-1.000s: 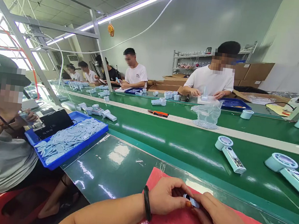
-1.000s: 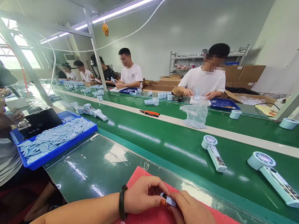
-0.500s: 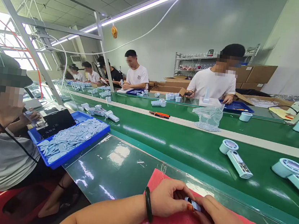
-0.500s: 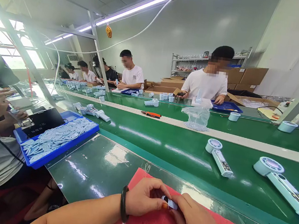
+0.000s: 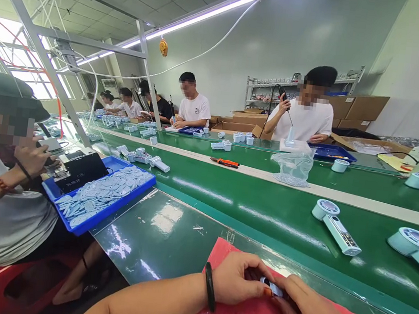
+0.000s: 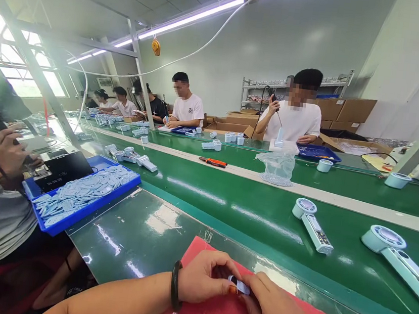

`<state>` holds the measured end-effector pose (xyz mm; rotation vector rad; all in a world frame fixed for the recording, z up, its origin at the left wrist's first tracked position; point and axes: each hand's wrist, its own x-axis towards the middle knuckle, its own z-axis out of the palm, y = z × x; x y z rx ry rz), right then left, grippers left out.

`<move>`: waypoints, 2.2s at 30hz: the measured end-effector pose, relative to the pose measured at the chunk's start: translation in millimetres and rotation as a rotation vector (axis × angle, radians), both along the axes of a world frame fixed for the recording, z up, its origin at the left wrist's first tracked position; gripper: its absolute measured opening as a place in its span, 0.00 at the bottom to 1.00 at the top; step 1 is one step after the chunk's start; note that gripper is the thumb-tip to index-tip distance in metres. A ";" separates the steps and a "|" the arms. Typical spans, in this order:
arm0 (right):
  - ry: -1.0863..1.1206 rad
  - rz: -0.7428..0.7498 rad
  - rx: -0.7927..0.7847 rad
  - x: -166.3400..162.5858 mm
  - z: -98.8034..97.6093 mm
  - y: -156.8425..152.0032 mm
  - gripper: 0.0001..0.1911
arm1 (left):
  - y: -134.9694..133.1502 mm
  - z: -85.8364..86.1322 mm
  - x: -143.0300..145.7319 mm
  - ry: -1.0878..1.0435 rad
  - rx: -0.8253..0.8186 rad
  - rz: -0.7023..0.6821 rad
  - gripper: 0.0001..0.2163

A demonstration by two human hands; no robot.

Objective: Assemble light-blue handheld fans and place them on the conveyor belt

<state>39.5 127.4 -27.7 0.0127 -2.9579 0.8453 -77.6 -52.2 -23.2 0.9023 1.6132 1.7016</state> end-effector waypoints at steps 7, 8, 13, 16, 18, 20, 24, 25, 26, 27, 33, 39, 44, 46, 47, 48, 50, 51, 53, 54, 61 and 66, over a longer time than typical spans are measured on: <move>-0.001 0.002 -0.004 0.8 -5.1 3.5 0.19 | 0.0 0.1 1.0 -0.054 0.014 -0.025 0.16; -0.002 0.010 -0.010 0.9 -5.9 4.0 0.19 | 0.3 -0.5 1.2 -0.063 0.015 -0.029 0.17; -0.031 0.020 -0.027 1.0 -9.2 6.8 0.19 | 1.9 -2.1 1.6 -0.080 0.015 -0.039 0.23; -0.025 0.020 -0.033 0.4 -10.9 8.1 0.19 | 2.4 -2.0 1.7 -0.070 0.011 -0.034 0.24; -0.007 0.026 -0.044 -0.1 -11.7 8.6 0.19 | 2.5 -2.3 1.6 -0.067 0.010 -0.029 0.25; 0.000 0.031 -0.048 -0.5 -12.1 8.8 0.18 | 2.5 -3.1 1.4 -0.074 0.015 -0.031 0.25; -0.013 0.034 -0.041 -0.7 -10.7 8.6 0.18 | 2.1 -4.4 0.9 -0.066 0.017 -0.033 0.25; -0.016 0.034 -0.040 -0.6 -9.8 8.3 0.18 | 2.0 -4.3 1.0 -0.069 0.020 -0.035 0.24; -0.016 0.035 -0.041 -0.5 -8.9 8.0 0.18 | 1.9 -3.8 1.1 -0.074 0.025 -0.036 0.24; -0.017 0.033 -0.042 -0.4 -7.8 7.6 0.18 | 1.7 -3.1 1.3 -0.076 0.027 -0.037 0.24; -0.013 0.016 -0.046 -0.3 -4.7 4.9 0.18 | 0.5 1.3 2.6 -0.058 0.000 -0.026 0.21; -0.036 0.024 -0.066 -0.4 -6.0 6.7 0.20 | 0.8 -1.5 1.1 -0.080 0.019 -0.031 0.20; -0.041 0.006 -0.060 1.2 -5.1 5.2 0.20 | 1.5 1.1 2.6 -0.074 0.013 -0.028 0.19; -0.015 -0.019 -0.061 2.1 -4.8 2.6 0.19 | 1.6 2.5 3.5 -0.081 0.022 -0.026 0.18; 0.003 -0.031 -0.063 2.4 -4.8 1.4 0.19 | 1.7 2.8 3.8 -0.088 0.032 -0.028 0.18; 0.020 -0.042 -0.062 2.6 -4.9 0.3 0.19 | 1.7 2.9 3.9 -0.095 0.041 -0.030 0.18; 0.044 -0.054 -0.053 2.5 -5.0 -0.6 0.18 | 1.7 2.1 3.8 -0.101 0.051 -0.028 0.18; 0.048 -0.049 -0.045 2.1 -5.0 -0.4 0.18 | 1.8 1.5 3.6 -0.102 0.054 -0.024 0.18; 0.050 -0.028 -0.028 1.1 -4.9 1.5 0.18 | 2.0 0.1 3.1 -0.106 0.061 -0.013 0.19; 0.050 -0.016 -0.021 0.5 -5.0 3.0 0.18 | 2.2 -0.6 2.8 -0.106 0.063 -0.006 0.20; 0.157 0.000 0.055 0.7 -7.9 13.9 0.19 | 4.0 -1.9 1.9 -0.149 0.082 0.022 0.28; 0.284 0.021 0.071 3.7 -5.6 14.0 0.17 | 3.4 0.4 2.4 -0.164 0.079 0.018 0.29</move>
